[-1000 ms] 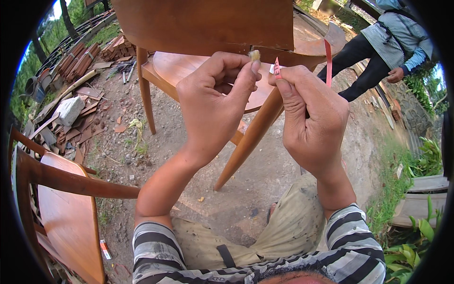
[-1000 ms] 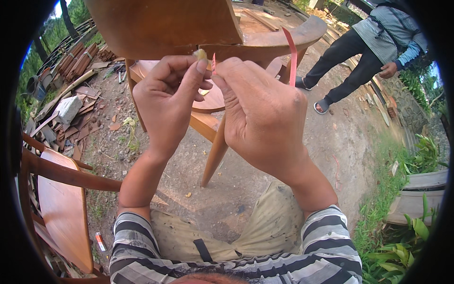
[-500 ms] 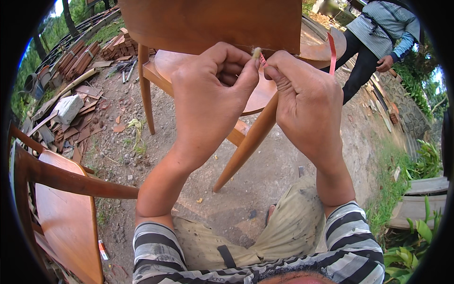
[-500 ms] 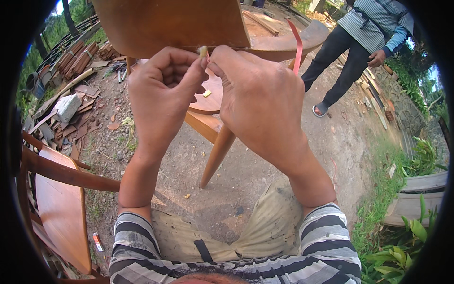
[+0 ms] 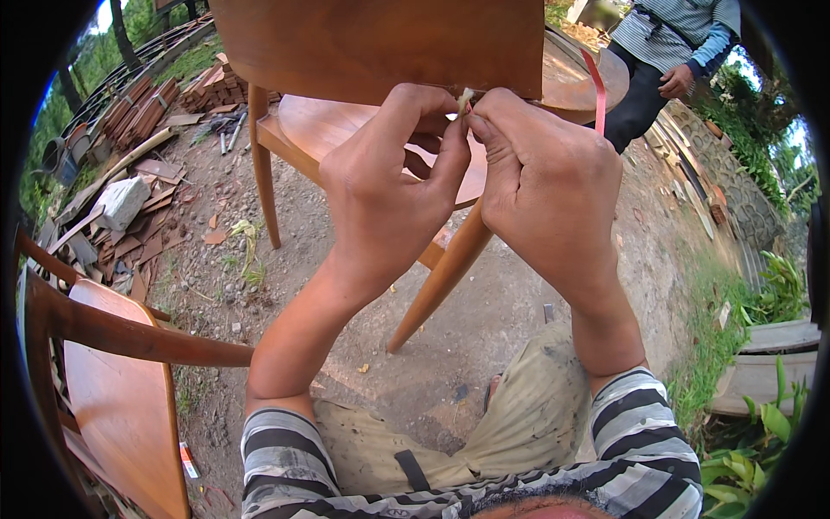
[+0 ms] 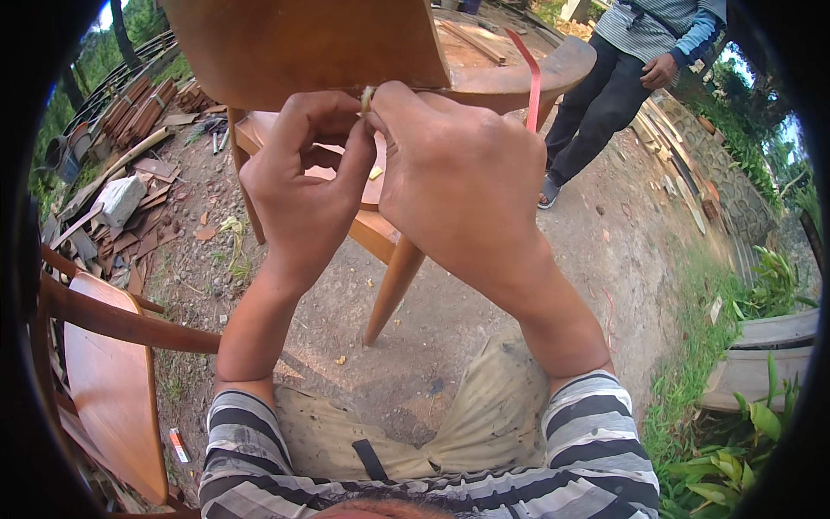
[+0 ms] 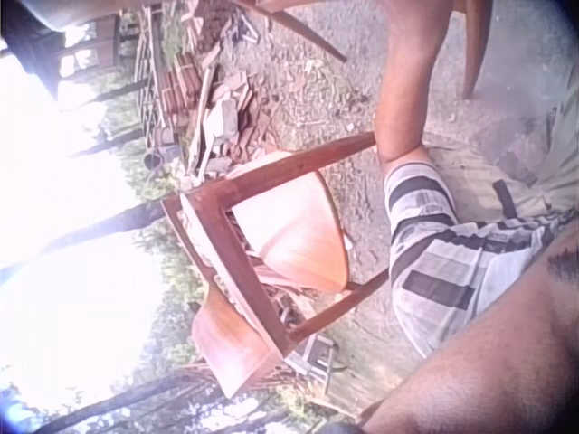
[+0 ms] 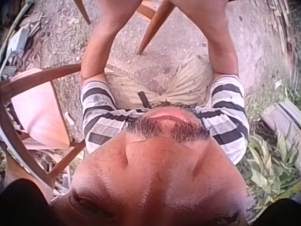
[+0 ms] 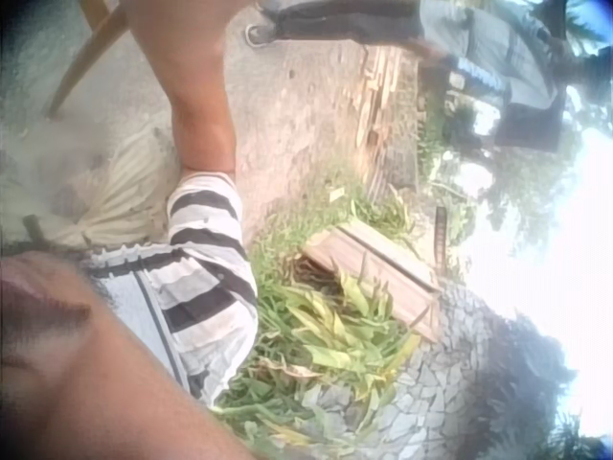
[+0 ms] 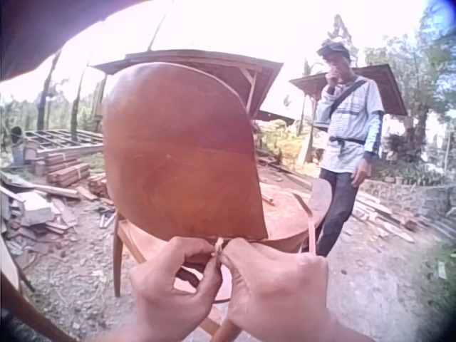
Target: The person is repairing a wooden chair by applying a small piece of wood filler to a damaged area on the chair's frame. They then use a red ribbon to wrap and secure the filler in place, pressing it firmly to ensure adhesion.
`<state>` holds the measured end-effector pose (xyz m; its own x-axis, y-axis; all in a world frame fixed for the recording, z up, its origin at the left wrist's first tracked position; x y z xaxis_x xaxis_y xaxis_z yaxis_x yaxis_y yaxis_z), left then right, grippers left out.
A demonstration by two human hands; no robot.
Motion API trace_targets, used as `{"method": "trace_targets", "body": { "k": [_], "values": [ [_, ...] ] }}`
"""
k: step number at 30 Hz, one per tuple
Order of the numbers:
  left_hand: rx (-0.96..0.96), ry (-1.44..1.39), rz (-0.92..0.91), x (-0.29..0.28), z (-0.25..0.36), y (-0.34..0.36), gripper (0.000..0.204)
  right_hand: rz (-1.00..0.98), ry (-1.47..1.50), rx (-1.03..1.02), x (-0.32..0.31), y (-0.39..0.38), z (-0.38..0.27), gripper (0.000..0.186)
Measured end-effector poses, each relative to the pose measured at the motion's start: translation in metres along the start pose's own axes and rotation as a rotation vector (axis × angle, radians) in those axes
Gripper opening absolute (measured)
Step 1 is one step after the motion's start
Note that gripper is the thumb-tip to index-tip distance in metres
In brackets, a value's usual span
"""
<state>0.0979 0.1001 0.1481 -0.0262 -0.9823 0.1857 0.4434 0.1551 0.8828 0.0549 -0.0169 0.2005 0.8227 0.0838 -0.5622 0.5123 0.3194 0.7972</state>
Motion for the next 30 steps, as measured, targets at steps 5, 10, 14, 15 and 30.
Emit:
{"method": "trace_targets", "body": {
  "k": [5, 10, 14, 15, 30],
  "values": [
    [0.072, -0.008, 0.014, 0.000, -0.001, -0.003, 0.014, 0.013, -0.015, -0.029, -0.002, 0.000, 0.000, 0.011],
    [0.077, 0.003, 0.003, -0.001, -0.002, -0.004, 0.013, -0.022, 0.074, 0.002, -0.012, -0.005, 0.001, 0.012],
    [0.067, 0.001, 0.011, 0.000, -0.002, -0.003, 0.013, 0.021, 0.066, -0.049, -0.007, -0.003, 0.000, 0.011],
    [0.062, -0.008, 0.013, 0.000, -0.002, -0.003, 0.014, 0.025, 0.042, -0.049, -0.005, -0.003, 0.001, 0.011],
    [0.064, -0.075, 0.046, -0.004, -0.010, -0.006, 0.015, -0.045, 0.067, -0.018, -0.009, -0.004, -0.002, 0.013]
  ]
}}
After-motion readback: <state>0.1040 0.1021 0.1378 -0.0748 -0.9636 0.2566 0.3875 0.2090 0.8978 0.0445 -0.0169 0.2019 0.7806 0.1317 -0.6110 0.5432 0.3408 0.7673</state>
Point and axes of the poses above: each hand's wrist, its own y-axis towards the middle knuckle, its own x-axis out of the palm, z = x × y, the point moved 8 cm from there along y, towards the middle knuckle, and after that the axes turned 15 degrees about -y, right-handed, at the moved point
